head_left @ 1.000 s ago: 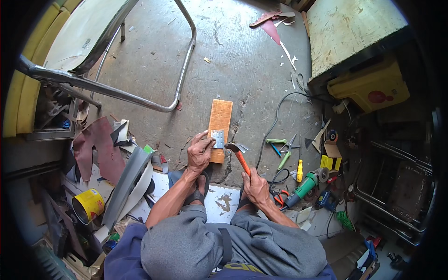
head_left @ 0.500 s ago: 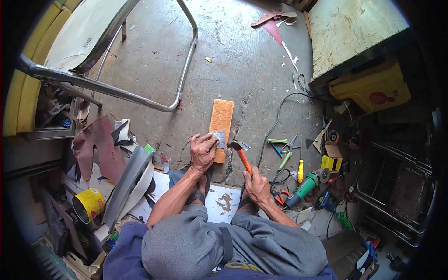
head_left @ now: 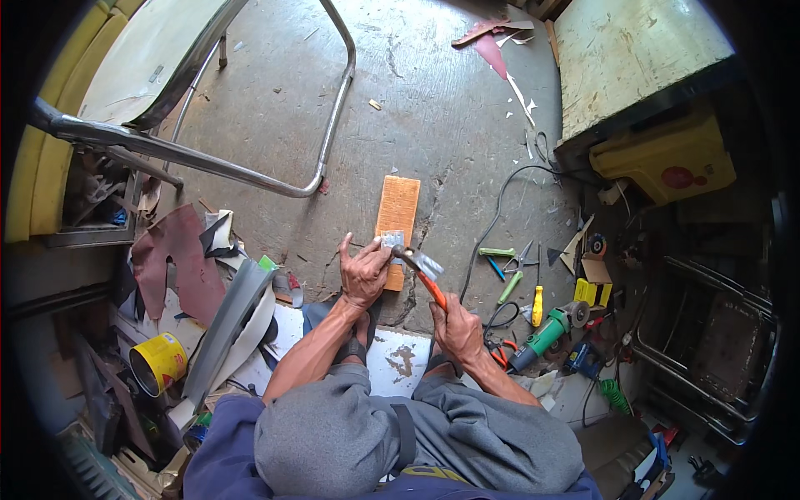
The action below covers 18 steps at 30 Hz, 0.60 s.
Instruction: The person uses a hammer to secure a metal bracket to a small block of wood while sitting on the floor next to a metal folding chair frame.
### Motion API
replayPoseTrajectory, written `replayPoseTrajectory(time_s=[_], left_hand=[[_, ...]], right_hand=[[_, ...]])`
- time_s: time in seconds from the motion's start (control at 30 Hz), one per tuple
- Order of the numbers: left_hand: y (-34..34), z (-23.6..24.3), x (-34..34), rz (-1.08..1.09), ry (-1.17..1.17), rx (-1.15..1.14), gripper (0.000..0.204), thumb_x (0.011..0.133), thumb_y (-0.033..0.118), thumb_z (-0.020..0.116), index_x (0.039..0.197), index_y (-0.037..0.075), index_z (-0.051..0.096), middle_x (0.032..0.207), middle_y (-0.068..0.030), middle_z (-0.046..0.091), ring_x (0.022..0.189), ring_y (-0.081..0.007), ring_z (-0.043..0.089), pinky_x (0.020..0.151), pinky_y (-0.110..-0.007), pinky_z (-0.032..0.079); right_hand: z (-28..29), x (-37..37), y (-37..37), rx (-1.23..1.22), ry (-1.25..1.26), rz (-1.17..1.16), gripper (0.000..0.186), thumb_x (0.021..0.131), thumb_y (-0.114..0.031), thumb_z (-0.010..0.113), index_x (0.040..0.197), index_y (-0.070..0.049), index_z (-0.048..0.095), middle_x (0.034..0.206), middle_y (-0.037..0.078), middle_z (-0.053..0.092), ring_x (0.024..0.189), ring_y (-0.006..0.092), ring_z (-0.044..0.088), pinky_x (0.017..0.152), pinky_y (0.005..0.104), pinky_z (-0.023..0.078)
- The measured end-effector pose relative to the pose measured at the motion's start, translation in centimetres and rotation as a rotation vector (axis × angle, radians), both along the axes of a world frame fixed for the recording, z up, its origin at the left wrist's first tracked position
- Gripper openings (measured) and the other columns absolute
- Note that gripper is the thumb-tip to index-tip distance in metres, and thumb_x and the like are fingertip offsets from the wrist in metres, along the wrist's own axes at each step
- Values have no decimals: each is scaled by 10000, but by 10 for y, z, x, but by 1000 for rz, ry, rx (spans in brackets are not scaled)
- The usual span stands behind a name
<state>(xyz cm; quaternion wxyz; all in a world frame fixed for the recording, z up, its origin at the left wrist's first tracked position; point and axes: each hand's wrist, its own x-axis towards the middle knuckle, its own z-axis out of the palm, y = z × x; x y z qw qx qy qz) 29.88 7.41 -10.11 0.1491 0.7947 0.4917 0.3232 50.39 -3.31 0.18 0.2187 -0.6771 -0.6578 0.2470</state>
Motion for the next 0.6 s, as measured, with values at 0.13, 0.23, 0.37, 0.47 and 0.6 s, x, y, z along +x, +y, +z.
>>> replayPoseTrajectory(time_s=[0.13,0.23,0.37,0.47,0.6], left_hand=[[-2,-8,-3,-13,18,6,193,845,134,705,1033,122,749,917,-67,767,1112,-216,705,1136,-637,241],[-2,-6,-3,-24,13,-4,223,832,129,701,1049,125,751,926,-68,767,1115,-222,705,1138,-650,235],[-1,-6,-4,-42,27,-22,217,833,132,697,1044,125,747,928,-62,764,1127,-227,700,1136,-655,233],[0,-5,-5,-36,27,-13,196,837,133,689,1026,121,738,932,-58,761,1147,-227,691,1133,-654,233],[-2,-2,-1,-48,24,1,179,849,143,692,1022,124,734,930,-58,761,1138,-218,694,1130,-647,240]], right_hand=[[-1,3,6,-51,-122,92,242,977,-223,643,1086,-32,542,706,200,635,583,401,650,464,485,486],[4,2,9,16,-96,56,209,972,-210,647,1032,-50,525,705,184,638,575,396,647,461,487,485],[-3,3,8,47,-78,97,203,971,-211,647,978,-70,501,698,176,635,561,395,639,456,490,484],[-2,0,8,-121,-146,70,203,969,-214,651,992,-69,510,685,175,619,543,393,630,450,489,483],[-3,1,5,126,-52,80,229,983,-256,626,990,-73,488,681,185,621,548,404,635,447,492,481]])
